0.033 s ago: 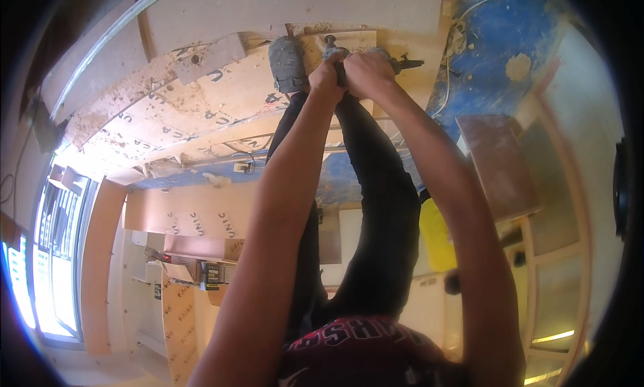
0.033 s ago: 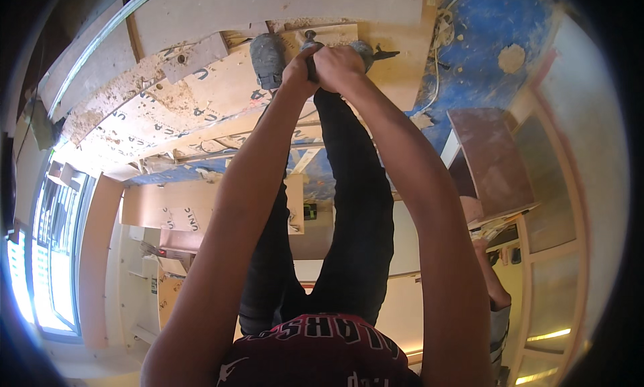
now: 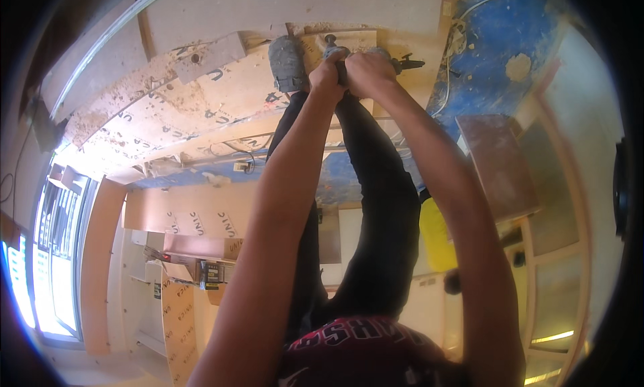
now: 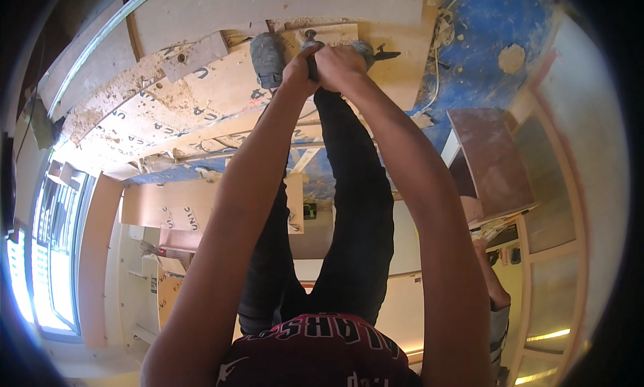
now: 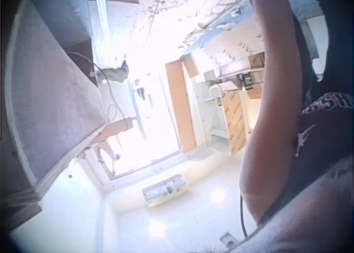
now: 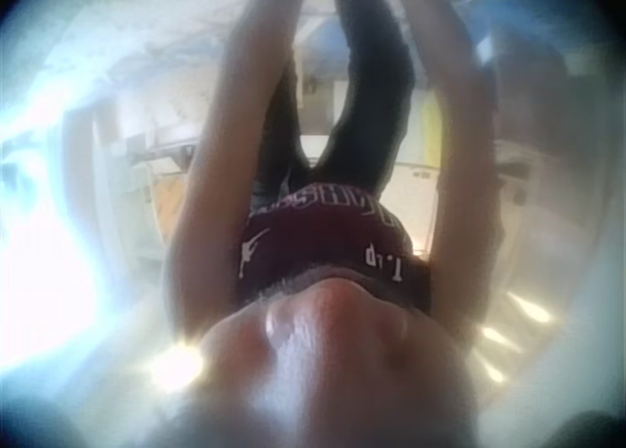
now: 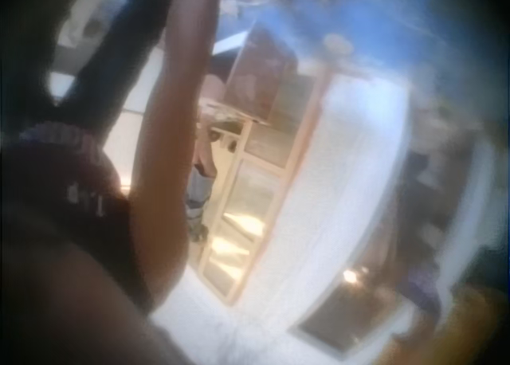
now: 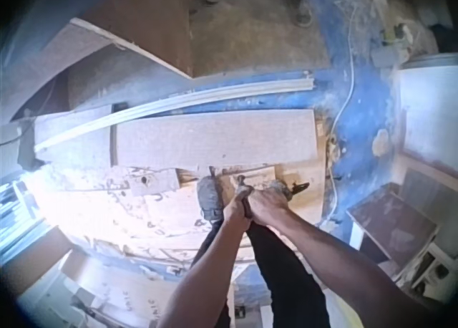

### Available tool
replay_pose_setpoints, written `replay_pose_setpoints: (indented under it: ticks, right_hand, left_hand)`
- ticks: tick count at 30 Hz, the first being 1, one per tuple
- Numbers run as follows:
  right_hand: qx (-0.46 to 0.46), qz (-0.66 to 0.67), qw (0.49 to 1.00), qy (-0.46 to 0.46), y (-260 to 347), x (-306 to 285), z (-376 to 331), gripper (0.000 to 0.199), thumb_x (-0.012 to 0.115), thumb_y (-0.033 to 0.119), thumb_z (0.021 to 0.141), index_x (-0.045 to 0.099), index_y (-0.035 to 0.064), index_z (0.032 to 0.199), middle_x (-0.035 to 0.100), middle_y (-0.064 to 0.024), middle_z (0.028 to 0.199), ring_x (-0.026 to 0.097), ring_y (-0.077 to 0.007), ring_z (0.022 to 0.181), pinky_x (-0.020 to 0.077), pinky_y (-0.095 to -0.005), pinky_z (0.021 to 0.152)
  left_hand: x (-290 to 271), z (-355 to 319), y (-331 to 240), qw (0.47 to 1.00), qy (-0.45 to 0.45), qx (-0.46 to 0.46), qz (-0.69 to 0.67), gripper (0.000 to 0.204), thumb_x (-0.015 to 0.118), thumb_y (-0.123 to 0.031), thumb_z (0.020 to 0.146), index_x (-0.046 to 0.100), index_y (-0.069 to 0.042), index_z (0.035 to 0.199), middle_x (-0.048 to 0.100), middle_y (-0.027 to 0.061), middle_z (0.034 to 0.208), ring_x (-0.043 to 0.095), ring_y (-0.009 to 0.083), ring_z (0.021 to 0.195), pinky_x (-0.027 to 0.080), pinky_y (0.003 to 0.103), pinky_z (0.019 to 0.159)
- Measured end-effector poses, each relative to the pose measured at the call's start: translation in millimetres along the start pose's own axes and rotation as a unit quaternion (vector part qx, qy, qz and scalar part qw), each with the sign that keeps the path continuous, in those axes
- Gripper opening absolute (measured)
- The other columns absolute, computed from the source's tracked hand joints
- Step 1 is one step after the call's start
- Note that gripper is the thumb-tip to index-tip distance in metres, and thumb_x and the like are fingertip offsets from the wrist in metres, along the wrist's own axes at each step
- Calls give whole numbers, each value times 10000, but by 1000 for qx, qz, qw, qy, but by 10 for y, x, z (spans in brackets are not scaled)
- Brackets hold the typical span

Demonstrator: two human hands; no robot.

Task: The person uses a power drill to work on a wooden surface, then retrieves a package of small hardware components from a box. They open the package and begin handling the small parts, likely preparing them for installation.

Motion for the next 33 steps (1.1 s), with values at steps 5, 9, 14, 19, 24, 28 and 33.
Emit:
replay_pose_setpoints:
  ticks: [5, 9, 14, 19, 24, 28, 33]
  right_hand:
    - [1, -13, 999, -45, -18, -39, 31, 233, 712, 133, 771, 726, 13, 970, 735, -183, 1028, 722, -319, 978, 570, -413, 831]
    - [42, 27, 997, -51, -121, 48, 11, 219, 700, 129, 779, 731, 16, 964, 737, -190, 1016, 718, -329, 990, 567, -419, 843]
    - [15, 28, 999, -31, -146, 152, -11, 282, 678, 120, 779, 691, -5, 1032, 731, -209, 1014, 709, -355, 997, 565, -447, 857]
    - [43, 91, 993, -60, -183, 125, -91, 253, 671, 118, 779, 690, -12, 995, 731, -218, 983, 710, -372, 981, 571, -463, 848]
    - [18, 16, 1000, -9, -130, 90, -13, 214, 653, 76, 774, 709, -16, 959, 733, -201, 1011, 714, -365, 976, 575, -458, 839]
    - [57, 67, 996, -9, -156, 65, -34, 224, 648, 65, 769, 719, -5, 970, 733, -202, 1016, 713, -366, 986, 576, -457, 837]
    - [48, 50, 997, -36, -93, -3, -66, 223, 683, 101, 769, 722, 0, 964, 734, -204, 1012, 716, -355, 987, 577, -447, 835]
  left_hand:
    - [104, -124, -84, 1000, -13, 15, 18, 249, 717, -120, 898, 635, -1, 1100, 694, 136, 1023, 699, 295, 903, 596, 477, 789]
    - [56, -229, -62, 996, -70, 47, 13, 438, 854, -142, 742, 652, 84, 1060, 664, 151, 998, 673, 285, 817, 571, 481, 673]
    - [87, -288, -35, 993, -83, 60, 51, 499, 890, -171, 700, 653, 85, 1056, 674, 149, 967, 678, 280, 780, 570, 443, 641]
    - [8, -372, -85, 985, -126, 74, 93, 395, 861, -136, 746, 672, 48, 1041, 676, 131, 979, 687, 274, 791, 578, 451, 678]
    - [135, -361, -101, 996, -58, 48, 44, 379, 863, -81, 717, 676, 68, 1011, 669, 155, 983, 680, 290, 792, 570, 462, 665]
    - [111, -334, -128, 995, -77, 42, 51, 383, 851, -87, 736, 662, 63, 1033, 664, 148, 970, 680, 293, 812, 566, 491, 660]
    - [71, -166, -51, 999, -43, 27, 16, 414, 854, -100, 731, 658, 47, 1065, 656, 164, 1033, 677, 298, 894, 567, 506, 710]
Point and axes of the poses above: each hand's wrist, its own z-axis towards the middle knuckle, its own x-axis out of the palm, y = z × x, the point moved 9 cm from there along z, towards the middle knuckle
